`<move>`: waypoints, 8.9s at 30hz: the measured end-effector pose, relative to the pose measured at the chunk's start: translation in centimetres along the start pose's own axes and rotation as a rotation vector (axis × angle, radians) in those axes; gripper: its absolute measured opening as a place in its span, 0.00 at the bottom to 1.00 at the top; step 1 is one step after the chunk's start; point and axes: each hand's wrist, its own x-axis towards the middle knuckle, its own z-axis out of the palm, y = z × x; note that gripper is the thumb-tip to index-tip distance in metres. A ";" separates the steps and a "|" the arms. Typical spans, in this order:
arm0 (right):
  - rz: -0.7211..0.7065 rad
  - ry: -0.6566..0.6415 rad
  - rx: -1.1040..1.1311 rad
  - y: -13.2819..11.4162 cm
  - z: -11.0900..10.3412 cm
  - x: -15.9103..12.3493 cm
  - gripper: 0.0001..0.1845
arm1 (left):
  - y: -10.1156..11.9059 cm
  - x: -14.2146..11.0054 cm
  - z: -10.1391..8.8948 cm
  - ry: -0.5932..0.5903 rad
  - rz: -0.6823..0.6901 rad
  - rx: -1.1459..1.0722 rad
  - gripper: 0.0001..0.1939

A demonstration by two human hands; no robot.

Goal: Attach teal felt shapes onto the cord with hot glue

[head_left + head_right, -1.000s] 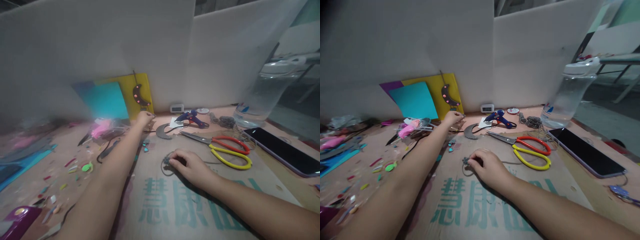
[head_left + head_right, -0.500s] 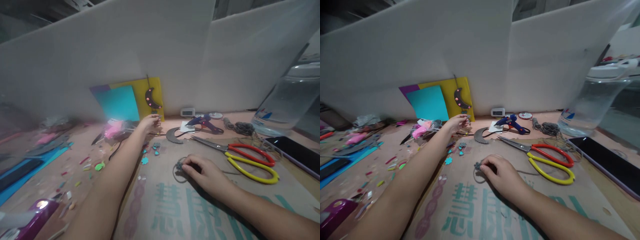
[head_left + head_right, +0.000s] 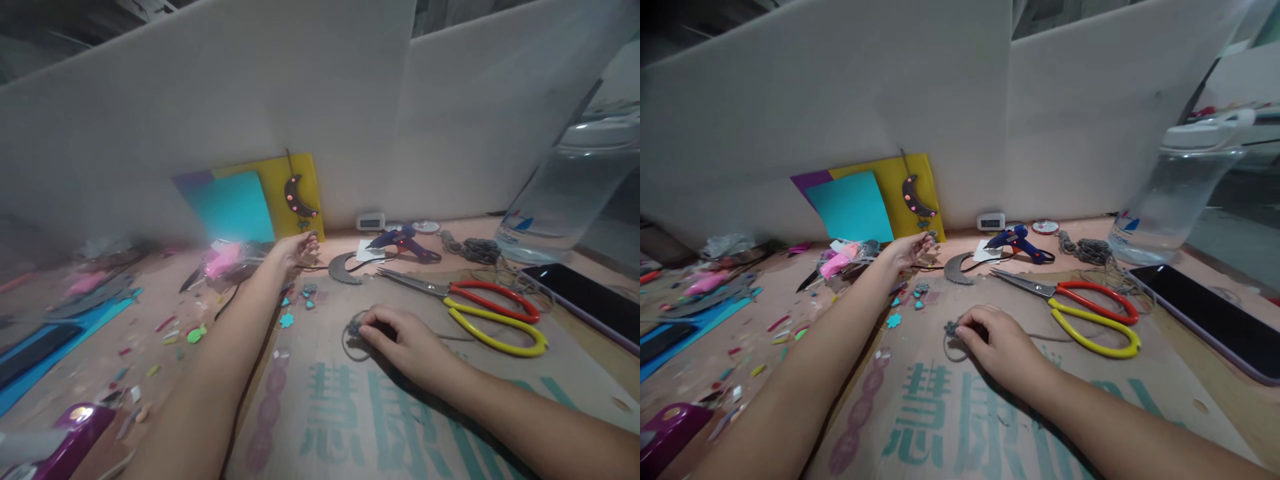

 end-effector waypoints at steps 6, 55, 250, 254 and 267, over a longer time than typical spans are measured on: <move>0.021 -0.023 -0.020 -0.5 -0.2 0.1 0.08 | -0.5 -0.4 -0.2 -0.028 0.040 0.257 0.17; -0.015 0.019 -0.041 -1.2 -0.4 -0.5 0.15 | -5.8 -19.4 1.2 -0.372 0.653 0.799 0.14; -0.062 0.030 -0.013 -0.7 -0.3 -0.7 0.14 | -6.2 -19.1 0.8 -0.343 0.622 0.845 0.12; -0.060 0.004 -0.020 -0.6 -0.3 -0.6 0.15 | -6.1 -19.3 1.0 -0.342 0.592 0.798 0.12; -0.058 0.008 -0.037 -0.3 0.0 -0.6 0.10 | -6.4 -19.1 0.8 -0.353 0.582 0.802 0.12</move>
